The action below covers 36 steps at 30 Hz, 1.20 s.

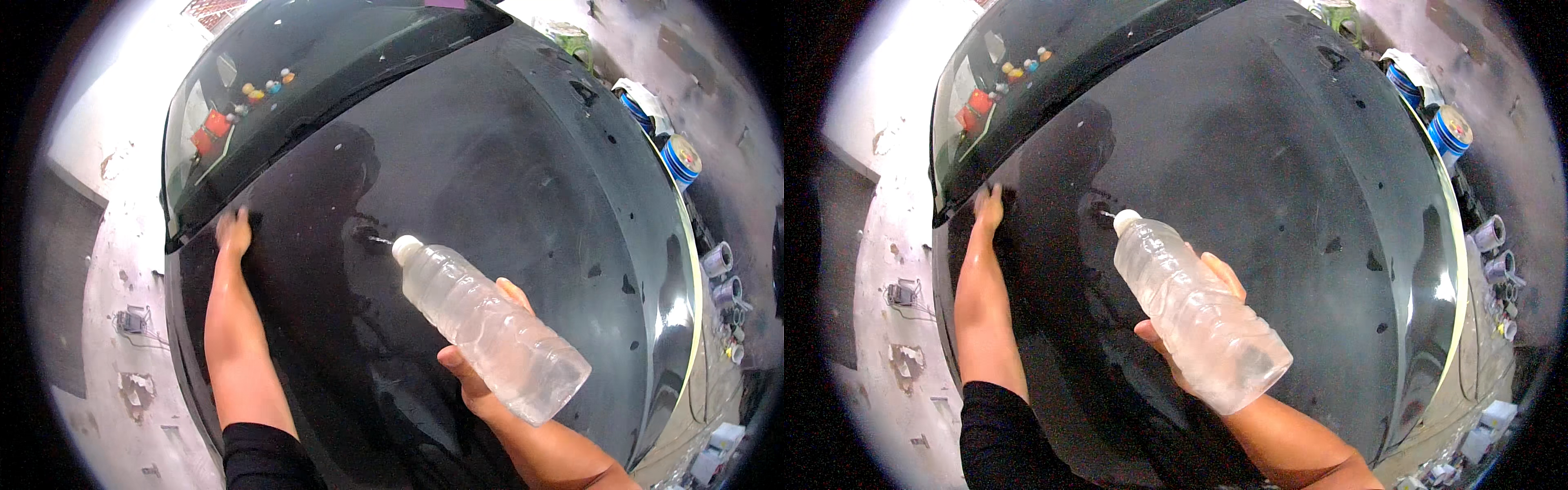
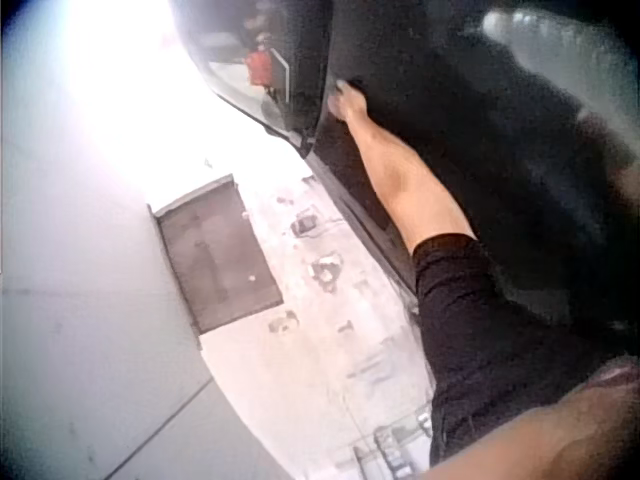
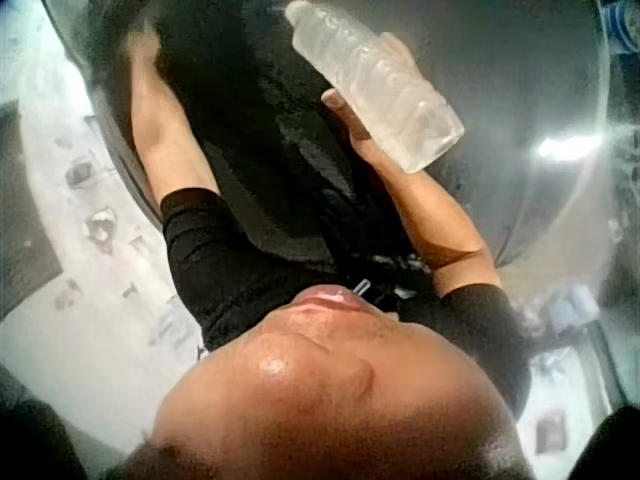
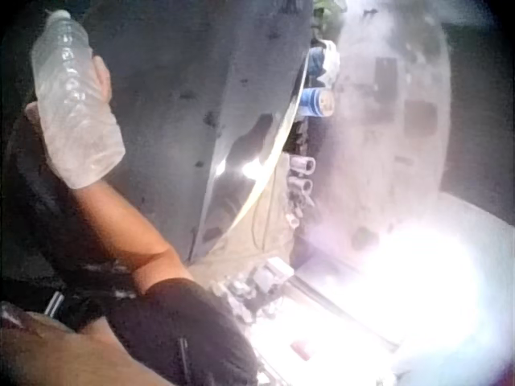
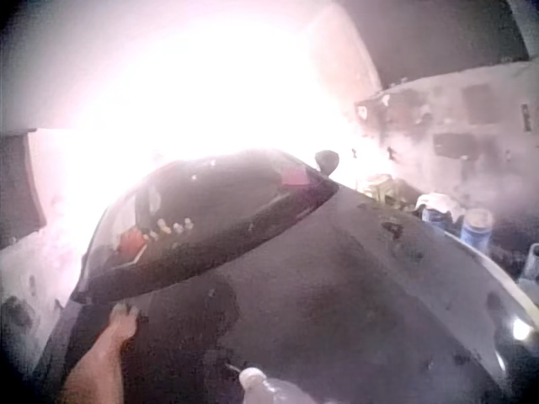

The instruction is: The person sands the hood of a car by hand using a sanding block and sandpaper while pouring water from a plastic bottle onto the surface.

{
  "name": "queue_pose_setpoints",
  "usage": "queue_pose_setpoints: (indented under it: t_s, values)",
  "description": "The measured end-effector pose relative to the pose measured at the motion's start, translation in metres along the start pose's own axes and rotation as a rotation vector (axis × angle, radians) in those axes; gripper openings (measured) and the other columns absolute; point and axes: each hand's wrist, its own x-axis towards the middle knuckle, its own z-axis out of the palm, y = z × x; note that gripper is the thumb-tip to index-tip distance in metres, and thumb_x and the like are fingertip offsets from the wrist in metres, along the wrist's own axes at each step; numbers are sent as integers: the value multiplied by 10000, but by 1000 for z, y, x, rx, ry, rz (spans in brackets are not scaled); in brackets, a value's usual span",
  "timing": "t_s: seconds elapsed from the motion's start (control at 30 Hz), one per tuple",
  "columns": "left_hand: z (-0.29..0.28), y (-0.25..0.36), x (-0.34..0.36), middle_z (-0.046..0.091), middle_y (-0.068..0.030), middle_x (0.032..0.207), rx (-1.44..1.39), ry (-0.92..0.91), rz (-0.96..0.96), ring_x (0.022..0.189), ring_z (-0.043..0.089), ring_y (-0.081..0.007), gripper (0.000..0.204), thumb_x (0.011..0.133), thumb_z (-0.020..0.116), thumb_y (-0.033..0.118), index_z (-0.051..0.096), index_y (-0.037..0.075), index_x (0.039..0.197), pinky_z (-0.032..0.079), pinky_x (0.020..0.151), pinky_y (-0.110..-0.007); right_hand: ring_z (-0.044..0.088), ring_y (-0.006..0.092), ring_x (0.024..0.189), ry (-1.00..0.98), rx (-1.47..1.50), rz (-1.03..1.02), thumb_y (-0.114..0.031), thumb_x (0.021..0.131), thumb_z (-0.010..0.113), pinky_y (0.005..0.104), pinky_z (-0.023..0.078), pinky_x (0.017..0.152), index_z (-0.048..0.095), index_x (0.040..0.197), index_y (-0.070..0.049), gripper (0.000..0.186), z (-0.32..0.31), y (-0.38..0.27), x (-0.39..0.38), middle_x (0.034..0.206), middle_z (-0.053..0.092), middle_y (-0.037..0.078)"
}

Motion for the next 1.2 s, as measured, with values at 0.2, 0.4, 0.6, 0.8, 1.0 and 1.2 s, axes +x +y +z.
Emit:
queue_pose_setpoints:
  t_s: [0.2,0.4,0.6,0.8,1.0,1.2]
  values:
    - [-1,242,-52,352,-239,1505,-155,-77,502,1427,300,-336,657,943,482,434,426,-34,1400,225,1183,-408,579,251,1111,78,327,130,-479,720,837,388,415,1020,255,1408,39,1039,9,0,2,1221,578,136]
    - [-18,167,-64,159,-190,1598,-164,-238,554,1493,124,-293,719,985,370,469,247,-12,1505,91,1219,-386,592,224,1076,126,296,118,-477,704,853,358,468,962,302,1389,49,1024,9,1,5,1168,595,140]
    - [-10,-54,-17,229,-209,1575,-75,-123,-206,1477,158,-347,735,990,306,511,300,-37,1480,122,1196,-447,551,260,1177,56,187,72,-471,767,803,392,396,1033,315,1398,40,947,3,-5,3,1258,570,166]
    - [-1,-10,14,510,-273,1353,63,-56,6,1306,444,-388,631,969,349,460,569,-53,1262,332,1089,-464,494,269,1260,-50,133,73,-479,798,769,402,303,1101,392,1373,12,845,8,-1,2,1306,553,176]
    - [0,198,-48,304,-243,1530,-130,-87,506,1444,254,-345,681,966,422,453,389,-57,1416,195,1193,-417,515,240,1209,46,214,104,-524,750,795,388,392,1032,337,1374,50,964,13,-1,5,1248,574,164]
    - [-42,214,-169,170,-201,1590,-153,-226,1032,1494,87,-314,698,1000,416,412,213,-25,1505,77,1223,-392,589,242,1087,163,199,88,-521,700,838,369,457,973,329,1380,51,1024,3,2,11,1174,592,138]
